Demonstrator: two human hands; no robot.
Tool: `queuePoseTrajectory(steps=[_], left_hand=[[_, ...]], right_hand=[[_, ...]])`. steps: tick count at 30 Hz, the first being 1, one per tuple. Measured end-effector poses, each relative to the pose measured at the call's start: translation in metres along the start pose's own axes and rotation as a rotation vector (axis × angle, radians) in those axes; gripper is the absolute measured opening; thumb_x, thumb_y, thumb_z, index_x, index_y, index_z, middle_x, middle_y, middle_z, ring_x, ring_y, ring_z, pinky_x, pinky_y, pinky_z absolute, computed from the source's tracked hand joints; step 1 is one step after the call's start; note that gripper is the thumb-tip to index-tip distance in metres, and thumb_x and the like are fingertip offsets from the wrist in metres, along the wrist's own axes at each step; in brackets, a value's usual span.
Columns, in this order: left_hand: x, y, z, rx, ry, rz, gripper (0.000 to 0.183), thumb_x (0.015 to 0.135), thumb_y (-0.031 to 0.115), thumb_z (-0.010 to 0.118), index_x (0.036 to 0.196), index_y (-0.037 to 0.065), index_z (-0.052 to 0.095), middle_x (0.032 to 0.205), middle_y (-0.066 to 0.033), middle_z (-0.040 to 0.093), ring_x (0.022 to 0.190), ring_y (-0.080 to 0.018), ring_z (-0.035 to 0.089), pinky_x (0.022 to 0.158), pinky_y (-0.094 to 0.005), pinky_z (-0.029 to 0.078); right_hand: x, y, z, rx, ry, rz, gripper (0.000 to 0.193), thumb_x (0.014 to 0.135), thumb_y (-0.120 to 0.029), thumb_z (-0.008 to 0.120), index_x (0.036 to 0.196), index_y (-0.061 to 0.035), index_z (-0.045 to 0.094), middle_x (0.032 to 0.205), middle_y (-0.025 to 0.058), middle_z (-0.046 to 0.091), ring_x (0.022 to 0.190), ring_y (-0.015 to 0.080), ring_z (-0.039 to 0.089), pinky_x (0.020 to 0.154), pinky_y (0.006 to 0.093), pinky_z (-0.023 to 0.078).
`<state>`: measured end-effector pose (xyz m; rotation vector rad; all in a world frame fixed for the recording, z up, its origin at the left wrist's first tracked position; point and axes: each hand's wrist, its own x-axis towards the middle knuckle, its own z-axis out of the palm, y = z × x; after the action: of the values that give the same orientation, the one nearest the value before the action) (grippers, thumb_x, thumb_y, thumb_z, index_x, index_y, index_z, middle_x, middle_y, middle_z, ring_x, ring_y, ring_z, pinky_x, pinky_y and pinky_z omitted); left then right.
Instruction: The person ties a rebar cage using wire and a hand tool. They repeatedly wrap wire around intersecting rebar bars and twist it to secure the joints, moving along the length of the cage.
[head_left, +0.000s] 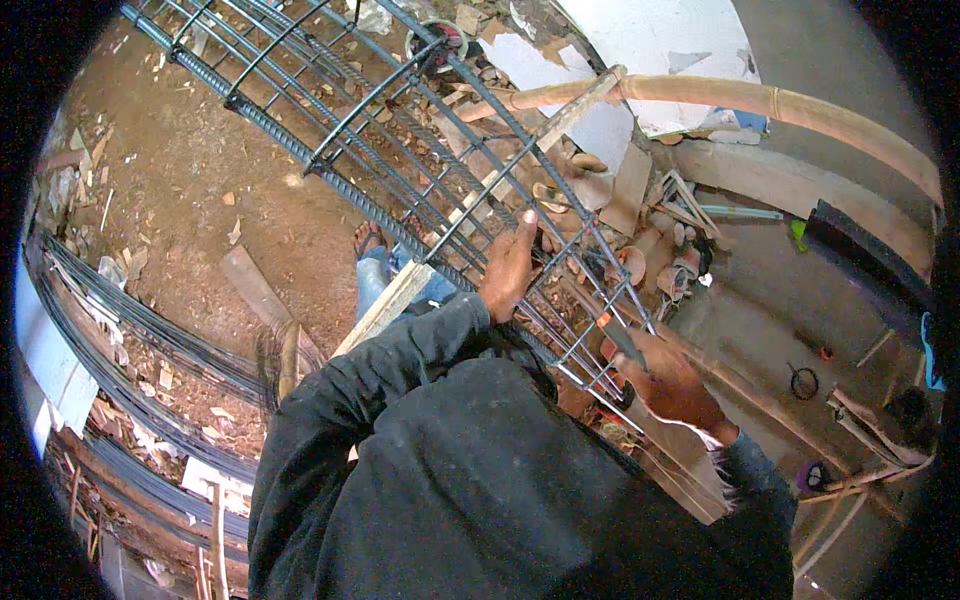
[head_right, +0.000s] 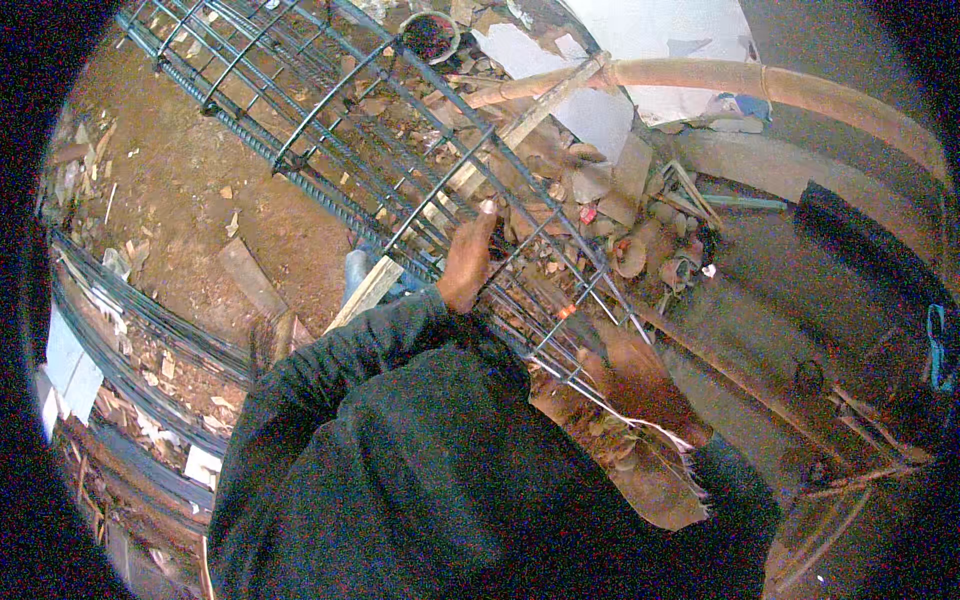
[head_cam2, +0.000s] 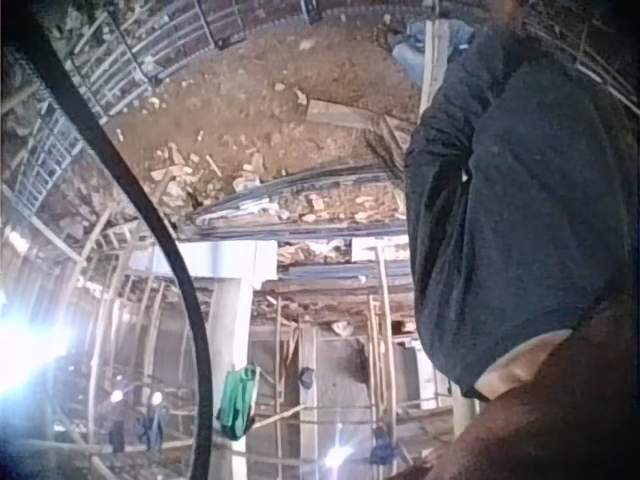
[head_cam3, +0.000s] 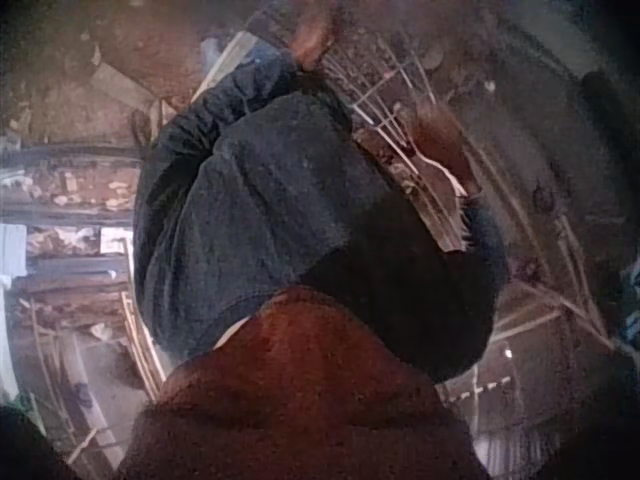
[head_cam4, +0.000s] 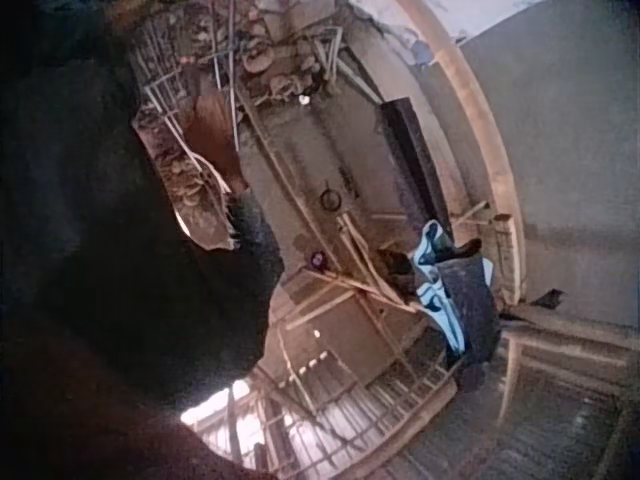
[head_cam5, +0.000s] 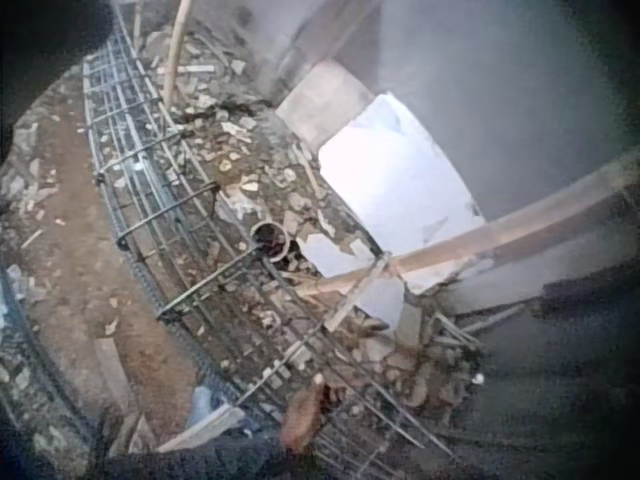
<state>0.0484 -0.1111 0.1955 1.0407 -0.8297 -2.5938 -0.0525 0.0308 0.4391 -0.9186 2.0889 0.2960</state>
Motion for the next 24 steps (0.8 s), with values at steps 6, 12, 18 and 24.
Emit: queuePoseTrajectory(steps=[6,12,18,24], left_hand=[[0.005,-0.004,-0.005,0.034,-0.03,0.06,0.065,0.111,0.06,0.042,0.088,0.003,0.065,0.082,-0.0025,0.057,0.075,-0.0142,0.047,0.068,-0.0355,0.041],[0.006,-0.011,-0.001,-0.084,-0.035,0.027,0.066,0.111,0.061,0.04,0.088,0.004,0.064,0.08,-0.0023,0.056,0.072,-0.0145,0.047,0.065,-0.0353,0.04],[0.008,-0.008,-0.003,-0.073,-0.046,0.022,0.066,0.111,0.061,0.04,0.09,0.004,0.066,0.084,-0.0027,0.06,0.075,-0.0152,0.05,0.066,-0.034,0.042],[0.002,-0.002,-0.003,-0.058,-0.09,0.02,0.068,0.11,0.064,0.038,0.089,0.006,0.067,0.084,-0.0022,0.061,0.072,-0.0132,0.05,0.065,-0.032,0.04]], right_hand=[[0.02,0.025,-0.012,0.749,-0.619,0.434,0.078,0.098,-0.064,0.065,0.139,0.0023,0.061,0.122,0.0161,0.072,0.11,0.0318,0.067,0.095,0.0464,0.053],[0.0,0.08,0.054,1.6,-0.504,0.486,0.076,0.091,-0.042,0.077,0.148,-0.0009,0.047,0.087,0.0067,0.065,0.068,0.0168,0.059,0.06,0.0355,0.05],[-0.029,0.033,0.052,1.905,-0.599,0.179,0.067,0.09,-0.025,0.076,0.145,-0.0034,0.044,0.072,0.0036,0.058,0.049,0.0131,0.051,0.042,0.0317,0.045],[-0.013,0.008,0.048,1.334,-0.15,0.188,0.067,0.086,-0.014,0.08,0.142,-0.0038,0.043,0.072,0.0028,0.058,0.046,0.0141,0.055,0.037,0.0313,0.047]])
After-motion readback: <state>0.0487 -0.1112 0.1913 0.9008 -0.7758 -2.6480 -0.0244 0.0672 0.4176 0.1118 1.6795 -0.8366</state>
